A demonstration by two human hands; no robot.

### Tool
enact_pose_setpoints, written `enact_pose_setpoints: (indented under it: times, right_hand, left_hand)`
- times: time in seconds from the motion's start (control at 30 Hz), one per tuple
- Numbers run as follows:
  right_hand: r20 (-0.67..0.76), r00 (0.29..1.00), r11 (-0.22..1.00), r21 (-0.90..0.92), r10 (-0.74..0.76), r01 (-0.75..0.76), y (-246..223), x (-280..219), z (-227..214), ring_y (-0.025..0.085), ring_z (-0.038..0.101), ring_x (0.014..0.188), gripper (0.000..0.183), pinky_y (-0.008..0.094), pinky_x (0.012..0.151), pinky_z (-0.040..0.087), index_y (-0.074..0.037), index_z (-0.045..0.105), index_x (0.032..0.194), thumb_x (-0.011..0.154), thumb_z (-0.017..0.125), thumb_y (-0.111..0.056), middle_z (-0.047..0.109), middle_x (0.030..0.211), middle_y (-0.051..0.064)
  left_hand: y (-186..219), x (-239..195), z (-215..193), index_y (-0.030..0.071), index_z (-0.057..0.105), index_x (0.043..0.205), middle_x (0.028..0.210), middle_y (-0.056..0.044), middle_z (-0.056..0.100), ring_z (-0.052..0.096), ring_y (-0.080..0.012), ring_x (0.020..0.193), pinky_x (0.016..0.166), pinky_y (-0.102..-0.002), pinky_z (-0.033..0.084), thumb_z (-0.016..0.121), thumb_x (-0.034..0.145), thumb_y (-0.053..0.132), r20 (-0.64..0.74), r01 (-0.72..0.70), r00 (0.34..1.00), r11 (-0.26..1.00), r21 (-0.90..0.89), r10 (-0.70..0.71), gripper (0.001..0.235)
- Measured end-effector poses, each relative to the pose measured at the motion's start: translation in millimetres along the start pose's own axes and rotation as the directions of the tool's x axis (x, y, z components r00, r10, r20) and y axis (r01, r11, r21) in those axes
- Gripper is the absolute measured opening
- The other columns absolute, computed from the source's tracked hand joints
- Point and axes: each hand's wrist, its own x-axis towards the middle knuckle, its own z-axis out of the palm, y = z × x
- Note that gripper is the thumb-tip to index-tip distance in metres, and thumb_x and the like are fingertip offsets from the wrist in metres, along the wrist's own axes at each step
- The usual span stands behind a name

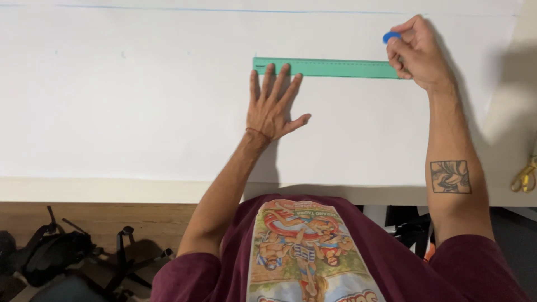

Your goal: Marking measurements on a large sheet of material using a ruler and a blue marker

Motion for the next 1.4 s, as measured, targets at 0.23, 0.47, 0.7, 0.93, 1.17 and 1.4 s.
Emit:
enact_pose_setpoints:
  times: [0.23, 0.47, 0.7, 0.93, 1.17, 1.4]
  right_hand:
    - [0.002, 1.0, 0.996, -0.092, 0.015, -0.014, 33.3, -11.5, -31.9, 0.014, 0.043, 0.068, 0.018, 0.029, 0.053, 0.023, -0.01, 0.049, 0.126, 0.119, 0.063, 0.0, 0.059, 0.081, 0.007]
    - [0.057, 0.995, 0.941, -0.325, -0.085, 0.099, 47.7, -1.2, -48.8, 0.012, 0.055, 0.07, 0.011, 0.029, 0.065, 0.042, -0.005, 0.062, 0.12, 0.113, 0.07, -0.001, 0.065, 0.078, 0.007]
    - [0.041, 0.996, 0.927, -0.364, -0.074, 0.084, 48.0, 0.3, -50.0, 0.013, 0.051, 0.067, 0.011, 0.031, 0.06, 0.038, -0.007, 0.062, 0.119, 0.111, 0.069, -0.003, 0.063, 0.076, 0.006]
    - [0.077, 0.992, 0.914, -0.387, -0.098, 0.12, 56.2, 1.9, -50.9, 0.011, 0.048, 0.066, 0.01, 0.029, 0.066, 0.041, -0.007, 0.062, 0.117, 0.112, 0.069, -0.003, 0.061, 0.075, 0.001]
    - [0.073, 0.994, 0.907, -0.409, -0.081, 0.104, 51.3, 1.0, -49.0, 0.009, 0.047, 0.067, 0.01, 0.028, 0.067, 0.041, -0.008, 0.064, 0.114, 0.111, 0.071, -0.002, 0.056, 0.073, -0.002]
    - [0.054, 0.993, 0.896, -0.429, -0.102, 0.116, 49.1, -1.5, -46.5, 0.009, 0.055, 0.07, 0.011, 0.028, 0.063, 0.042, -0.007, 0.065, 0.117, 0.111, 0.072, -0.002, 0.063, 0.079, 0.002]
  left_hand:
    - [-1.6, 0.9, 6.2, 0.026, 0.032, 0.191, 0.196, -0.014, 0.022, 0.009, -0.0441, 0.179, 0.143, -0.077, 0.005, 0.038, 0.111, 0.101, 0.075, 0.004, 0.997, 1.0, 0.031, -0.006, 0.11]
    - [-0.2, 2.6, 3.9, 0.026, 0.036, 0.189, 0.194, -0.015, 0.03, 0.012, -0.043, 0.179, 0.144, -0.076, 0.008, 0.043, 0.111, 0.1, -0.006, -0.009, 1.0, 0.999, 0.034, 0.009, 0.108]
    - [1.2, 2.1, 2.2, 0.025, 0.041, 0.188, 0.193, -0.015, 0.034, 0.016, -0.0431, 0.179, 0.143, -0.077, 0.011, 0.046, 0.111, 0.099, -0.018, -0.006, 1.0, 1.0, 0.011, 0.007, 0.107]
    - [0.7, 2.5, 1.0, 0.025, 0.04, 0.188, 0.193, -0.016, 0.033, 0.017, -0.044, 0.179, 0.143, -0.077, 0.011, 0.047, 0.111, 0.099, 0.015, 0.002, 1.0, 1.0, 0.016, -0.002, 0.107]
    - [0.0, 1.3, 1.7, 0.023, 0.043, 0.188, 0.192, -0.017, 0.035, 0.021, -0.0482, 0.177, 0.142, -0.079, 0.01, 0.044, 0.11, 0.1, 0.015, -0.007, 1.0, 1.0, -0.003, 0.007, 0.109]
    - [-4.0, -0.3, 5.3, 0.024, 0.038, 0.19, 0.194, -0.015, 0.028, 0.017, -0.0464, 0.179, 0.143, -0.079, 0.008, 0.042, 0.111, 0.102, 0.034, -0.015, 0.999, 1.0, 0.015, 0.014, 0.11]
